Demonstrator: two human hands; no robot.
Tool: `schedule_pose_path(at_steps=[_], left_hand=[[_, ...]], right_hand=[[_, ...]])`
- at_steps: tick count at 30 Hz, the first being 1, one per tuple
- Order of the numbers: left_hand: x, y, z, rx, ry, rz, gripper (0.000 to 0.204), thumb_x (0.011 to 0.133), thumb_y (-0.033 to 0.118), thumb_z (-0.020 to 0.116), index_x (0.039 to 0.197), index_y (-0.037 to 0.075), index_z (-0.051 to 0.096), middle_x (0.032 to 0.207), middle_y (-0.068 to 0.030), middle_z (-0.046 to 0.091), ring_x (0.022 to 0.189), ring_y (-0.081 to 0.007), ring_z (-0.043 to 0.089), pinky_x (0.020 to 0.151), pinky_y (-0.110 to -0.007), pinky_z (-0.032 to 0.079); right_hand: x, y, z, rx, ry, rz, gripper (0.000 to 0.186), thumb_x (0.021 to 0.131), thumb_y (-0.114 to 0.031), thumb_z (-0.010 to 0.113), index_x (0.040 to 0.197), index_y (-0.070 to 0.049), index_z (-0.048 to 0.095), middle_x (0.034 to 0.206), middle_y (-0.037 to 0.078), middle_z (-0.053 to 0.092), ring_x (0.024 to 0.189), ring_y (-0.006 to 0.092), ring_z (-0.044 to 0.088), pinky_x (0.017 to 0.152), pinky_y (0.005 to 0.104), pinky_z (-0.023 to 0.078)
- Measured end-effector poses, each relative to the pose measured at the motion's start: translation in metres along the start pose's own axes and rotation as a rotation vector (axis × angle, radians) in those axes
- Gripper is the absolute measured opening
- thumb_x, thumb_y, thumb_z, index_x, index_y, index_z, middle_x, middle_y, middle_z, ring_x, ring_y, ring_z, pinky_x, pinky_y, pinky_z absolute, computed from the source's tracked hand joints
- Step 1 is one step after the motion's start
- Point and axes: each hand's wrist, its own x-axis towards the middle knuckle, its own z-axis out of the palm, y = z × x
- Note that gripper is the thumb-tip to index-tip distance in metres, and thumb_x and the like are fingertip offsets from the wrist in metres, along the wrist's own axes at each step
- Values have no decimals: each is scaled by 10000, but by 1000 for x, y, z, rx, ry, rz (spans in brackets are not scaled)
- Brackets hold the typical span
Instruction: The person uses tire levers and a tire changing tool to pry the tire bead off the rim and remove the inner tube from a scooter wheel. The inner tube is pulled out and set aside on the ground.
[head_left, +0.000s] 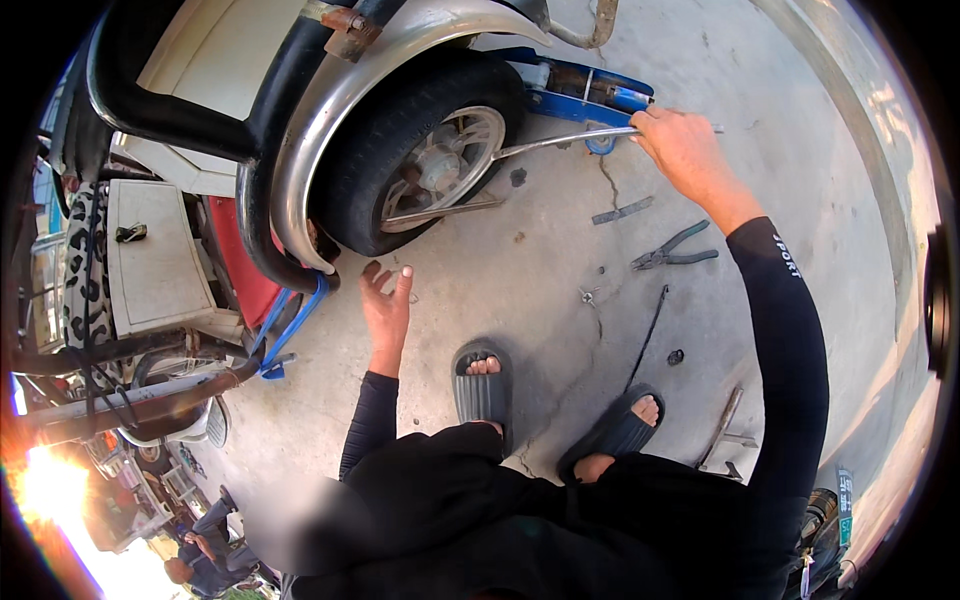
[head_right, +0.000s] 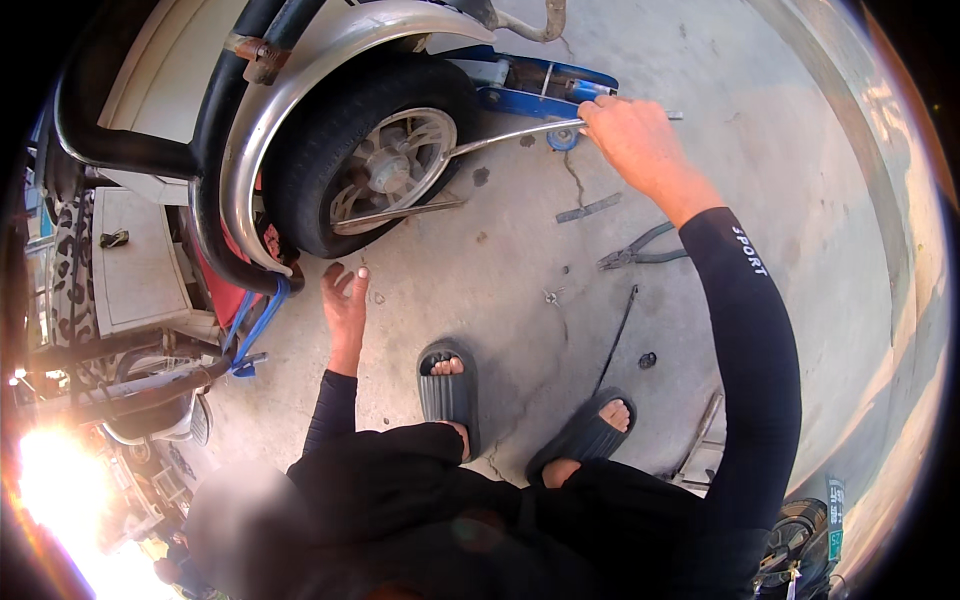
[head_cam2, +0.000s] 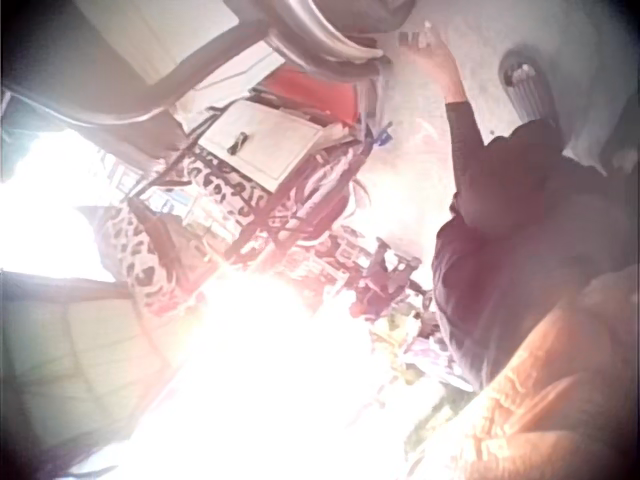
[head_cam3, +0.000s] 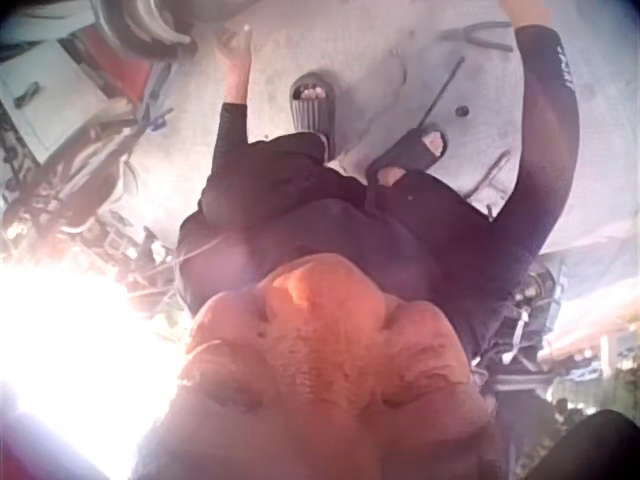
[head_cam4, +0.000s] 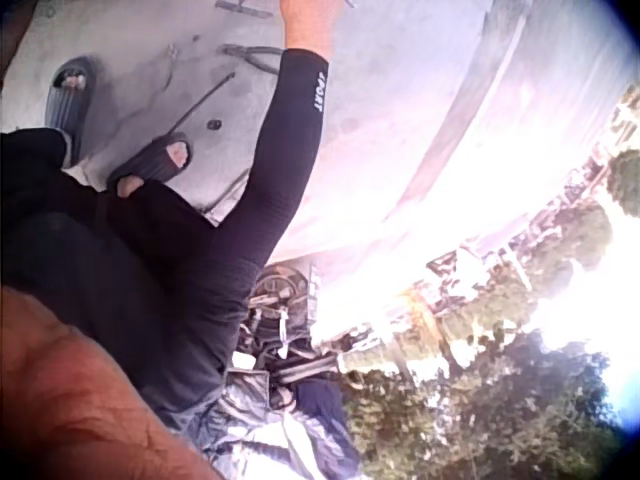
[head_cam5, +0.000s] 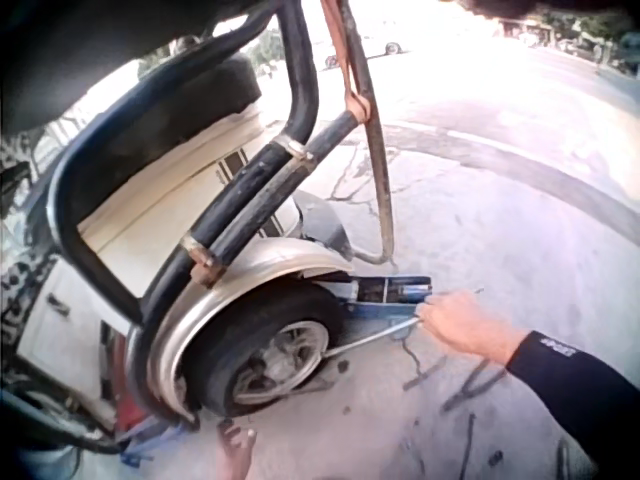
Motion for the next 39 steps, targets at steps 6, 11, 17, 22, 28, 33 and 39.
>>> schedule_pose_path(at_steps=[6, 11, 17, 22, 28, 33, 39], left_hand=[[50, 48, -2, -110, 115, 342, 890, 857, 328, 812, 1428, -118, 296, 1430, -254, 417, 1343, -326, 405, 1149, -404, 290], [52, 58, 9, -72, 217, 391, 899, 845, 335, 823, 1424, -119, 306, 1430, -243, 419, 1328, -325, 406, 1155, -402, 268], [54, 41, 13, -109, 222, 340, 919, 844, 349, 827, 1438, -106, 293, 1449, -211, 416, 1326, -301, 410, 1155, -387, 269], [53, 33, 7, -182, 189, 266, 887, 847, 336, 830, 1424, -91, 310, 1416, -182, 446, 1291, -273, 447, 1137, -367, 303], [50, 38, 17, -287, 144, 210, 790, 860, 303, 816, 1386, -68, 358, 1360, -155, 474, 1221, -235, 481, 1100, -343, 339], [45, 42, 11, -364, 174, 167, 779, 865, 253, 808, 1399, -57, 333, 1320, -134, 482, 1184, -225, 489, 1076, -336, 359], [39, 54, 19, -341, 194, 174, 840, 879, 312, 788, 1449, -41, 283, 1394, -142, 434, 1261, -221, 435, 1114, -345, 310]], right_hand=[[-26, -34, -72, 357, -182, 287, 219, 977, -260, 610, 1038, -56, 660, 791, 169, 647, 777, 380, 631, 676, 480, 482], [-11, -20, -97, 333, -182, 229, 230, 974, -272, 612, 994, -50, 668, 792, 173, 655, 792, 380, 637, 702, 491, 492], [11, -25, -110, 229, -124, 81, 212, 961, -250, 627, 939, -42, 665, 830, 172, 658, 831, 374, 633, 732, 493, 491], [25, -15, -135, 187, -241, 75, 209, 974, -235, 623, 1037, -51, 700, 754, 178, 610, 725, 360, 601, 650, 461, 458], [43, 4, -88, 291, -259, -3, 227, 993, -231, 592, 1040, -26, 678, 777, 189, 595, 765, 361, 596, 672, 455, 461], [-31, -111, -30, 640, -171, 507, 290, 993, -301, 601, 940, -17, 620, 674, 200, 577, 633, 389, 581, 595, 477, 439], [-44, -191, 25, 1074, -93, 950, 479, 942, -449, 632, 768, -2, 614, 624, 180, 598, 594, 338, 607, 590, 448, 464]])
